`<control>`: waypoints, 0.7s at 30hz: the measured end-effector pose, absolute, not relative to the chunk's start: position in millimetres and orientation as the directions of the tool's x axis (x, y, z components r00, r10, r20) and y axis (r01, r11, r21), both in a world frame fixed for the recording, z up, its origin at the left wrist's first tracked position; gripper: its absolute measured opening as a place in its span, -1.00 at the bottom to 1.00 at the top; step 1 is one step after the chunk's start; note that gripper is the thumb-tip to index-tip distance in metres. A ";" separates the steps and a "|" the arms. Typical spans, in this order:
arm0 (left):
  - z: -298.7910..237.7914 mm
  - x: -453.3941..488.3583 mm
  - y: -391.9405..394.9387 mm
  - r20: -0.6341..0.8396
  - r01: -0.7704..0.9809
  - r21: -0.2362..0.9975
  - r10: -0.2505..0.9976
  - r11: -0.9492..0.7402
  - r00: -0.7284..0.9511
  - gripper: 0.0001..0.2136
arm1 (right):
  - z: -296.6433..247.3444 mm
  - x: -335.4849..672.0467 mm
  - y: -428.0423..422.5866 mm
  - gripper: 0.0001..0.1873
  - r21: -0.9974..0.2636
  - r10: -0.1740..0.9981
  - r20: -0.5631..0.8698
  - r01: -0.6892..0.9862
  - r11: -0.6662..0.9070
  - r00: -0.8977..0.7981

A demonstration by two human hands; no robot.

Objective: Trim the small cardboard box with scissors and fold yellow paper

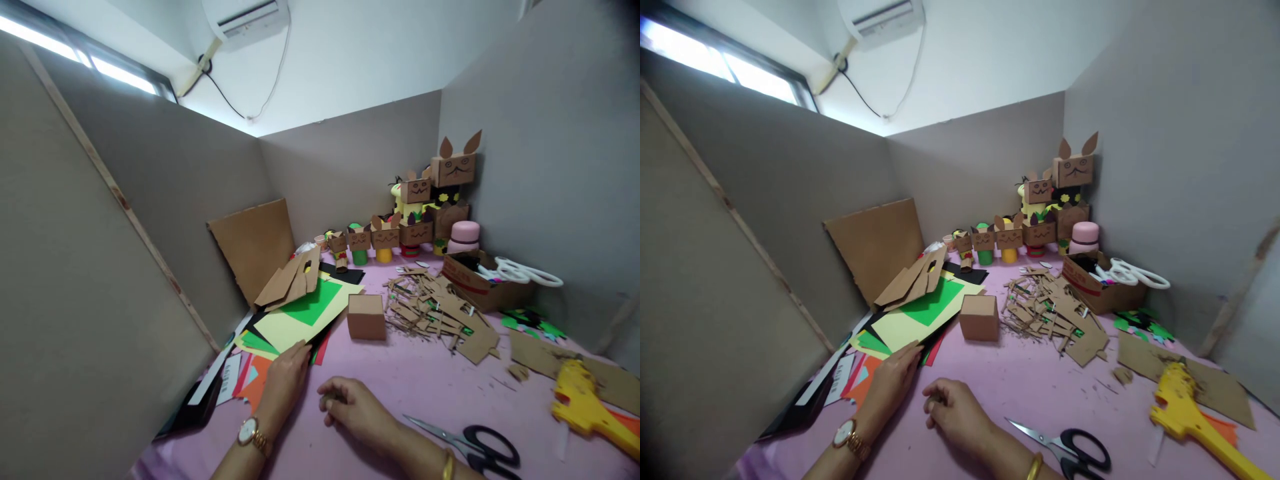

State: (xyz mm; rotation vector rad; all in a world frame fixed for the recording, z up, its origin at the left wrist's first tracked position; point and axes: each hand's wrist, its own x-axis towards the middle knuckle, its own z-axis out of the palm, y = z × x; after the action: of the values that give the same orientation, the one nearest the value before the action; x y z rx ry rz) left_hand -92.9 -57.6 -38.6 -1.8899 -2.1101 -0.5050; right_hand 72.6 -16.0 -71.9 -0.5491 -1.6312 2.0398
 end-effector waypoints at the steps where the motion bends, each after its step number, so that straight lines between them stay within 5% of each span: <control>1: -38.8 -93.2 -57.4 0.418 0.991 0.097 0.900 0.092 -0.124 -0.70 | -72.0 72.6 -15.8 -0.69 -0.977 0.584 -0.018 -0.109 -0.182 -0.812; 13: -28.8 -97.0 -58.9 0.438 0.950 0.302 0.873 0.083 -0.216 -0.62 | -67.0 74.7 -16.6 -0.68 -0.982 0.583 -0.033 -0.082 -0.170 -0.812; 21: -29.5 -111.7 -53.0 0.462 0.939 0.321 0.844 0.125 -0.271 -0.69 | -69.9 74.2 -15.4 -0.68 -0.981 0.583 -0.029 -0.088 -0.172 -0.812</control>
State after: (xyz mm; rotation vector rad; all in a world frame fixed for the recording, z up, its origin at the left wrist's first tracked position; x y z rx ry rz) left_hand -111.7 -53.0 -29.5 -1.7851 -2.2250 -0.8429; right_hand 74.2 -15.4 -69.9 -0.5657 -1.6581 2.0315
